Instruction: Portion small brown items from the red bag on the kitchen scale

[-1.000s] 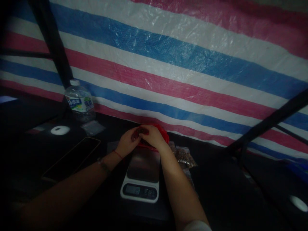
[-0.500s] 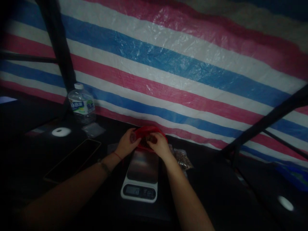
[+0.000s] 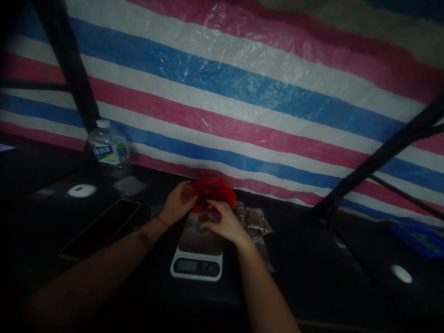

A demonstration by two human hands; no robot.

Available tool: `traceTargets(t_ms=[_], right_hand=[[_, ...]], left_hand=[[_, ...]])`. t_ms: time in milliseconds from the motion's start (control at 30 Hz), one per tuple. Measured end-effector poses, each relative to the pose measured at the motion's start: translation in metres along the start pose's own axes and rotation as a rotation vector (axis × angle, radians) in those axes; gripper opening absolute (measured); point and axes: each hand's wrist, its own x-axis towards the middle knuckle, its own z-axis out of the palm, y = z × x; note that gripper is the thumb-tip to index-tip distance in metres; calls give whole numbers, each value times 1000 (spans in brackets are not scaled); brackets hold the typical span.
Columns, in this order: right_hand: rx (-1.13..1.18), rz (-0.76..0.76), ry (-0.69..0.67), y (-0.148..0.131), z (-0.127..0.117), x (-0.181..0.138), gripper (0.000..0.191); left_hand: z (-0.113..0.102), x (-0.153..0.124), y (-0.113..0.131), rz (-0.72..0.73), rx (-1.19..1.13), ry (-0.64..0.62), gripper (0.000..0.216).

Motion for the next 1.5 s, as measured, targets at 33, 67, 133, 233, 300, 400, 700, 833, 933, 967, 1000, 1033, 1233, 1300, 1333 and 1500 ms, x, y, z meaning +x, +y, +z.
traceTargets(t_ms=[33,67,133,233,300,400,700,833,933,967,1000,1033,1233,1300,1333,1500], right_hand=[[17,-4,42,-1,-3,2,52],[32,-5,82,-3,-5,6,43],[54,-14,117,-11,-7,15,29],[55,-82,25,-28,-4,33,20],[17,-105,-37,-39,1,46,19],[-76,-34,-99,-49,9,62,26],[-180,24,-130,-58,12,86,19],[-210,59,-149,-56,16,85,22],[-224,32,-156,-54,14,83,26],[-216,14,-156,-54,12,82,26],[-206,-1,-157,-54,10,81,26],[-200,-11,-159,-55,8,80,26],[-264,-10,-164,-58,2,77,16],[-297,-31,-167,-57,0,76,14],[-312,-41,-181,-57,-1,76,13],[-223,-99,-193,-53,-13,69,12]], left_hand=[[0,0,2,32,-3,-16,53],[0,-1,3,64,-1,-33,54],[1,-1,6,120,20,-56,58],[0,-2,9,177,65,-62,59],[-1,-1,12,202,93,-68,57],[-5,1,14,240,130,-75,55],[-6,3,8,261,190,-26,61],[-7,3,9,267,179,-94,64],[-8,3,12,253,176,-145,65],[-8,3,12,240,176,-162,65],[-7,3,12,224,178,-181,66],[-7,4,11,206,181,-199,66],[-9,7,7,170,188,-253,58],[-13,8,9,176,176,-287,58],[-15,8,11,180,170,-308,58],[-20,8,18,193,130,-355,49]])
